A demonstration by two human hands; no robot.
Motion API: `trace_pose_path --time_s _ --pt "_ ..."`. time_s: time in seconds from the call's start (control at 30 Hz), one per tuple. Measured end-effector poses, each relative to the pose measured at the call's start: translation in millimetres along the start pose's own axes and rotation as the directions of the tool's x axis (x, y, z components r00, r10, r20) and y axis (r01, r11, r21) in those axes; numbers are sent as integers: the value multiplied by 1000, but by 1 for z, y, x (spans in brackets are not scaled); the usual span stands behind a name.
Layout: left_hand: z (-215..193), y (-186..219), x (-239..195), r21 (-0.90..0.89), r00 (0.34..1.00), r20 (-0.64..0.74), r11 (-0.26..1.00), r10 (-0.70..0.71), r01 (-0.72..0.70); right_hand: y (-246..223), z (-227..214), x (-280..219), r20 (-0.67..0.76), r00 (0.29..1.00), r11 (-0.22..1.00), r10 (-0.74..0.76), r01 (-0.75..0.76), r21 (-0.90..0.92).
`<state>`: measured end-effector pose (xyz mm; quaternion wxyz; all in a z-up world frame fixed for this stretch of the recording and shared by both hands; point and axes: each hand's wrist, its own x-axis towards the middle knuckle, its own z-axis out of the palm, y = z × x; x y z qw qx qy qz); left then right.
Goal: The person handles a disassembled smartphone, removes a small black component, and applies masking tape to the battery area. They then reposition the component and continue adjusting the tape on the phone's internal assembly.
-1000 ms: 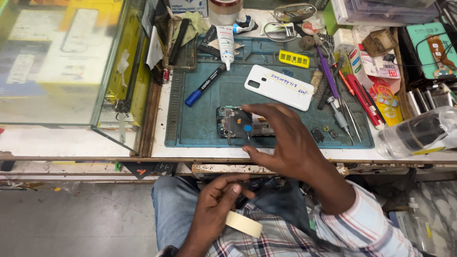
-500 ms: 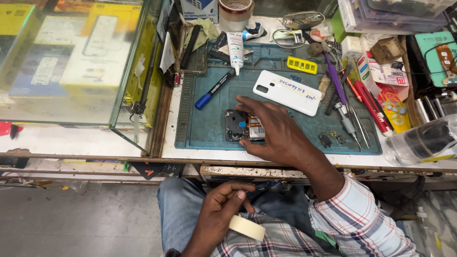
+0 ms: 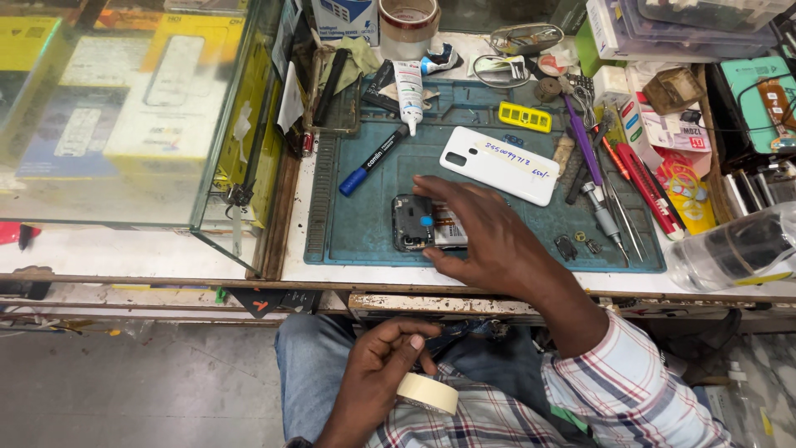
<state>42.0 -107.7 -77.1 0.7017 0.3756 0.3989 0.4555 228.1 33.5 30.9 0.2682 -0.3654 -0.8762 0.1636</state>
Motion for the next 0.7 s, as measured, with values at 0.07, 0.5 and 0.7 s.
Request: trace_pose_path --time_s 0.07,0.5,0.7 --pt "-2 0 0 11 1000 -14 1000 -5 5 4 -5 -4 -32 999 1000 -1 0 -27" --pt "1 0 3 22 999 -31 999 -39 40 17 -25 -12 -56 990 990 129 -131 -44" --pt "-1 -3 2 20 1000 -24 1000 3 -2 14 -24 -20 -84 993 995 83 -88 -53"
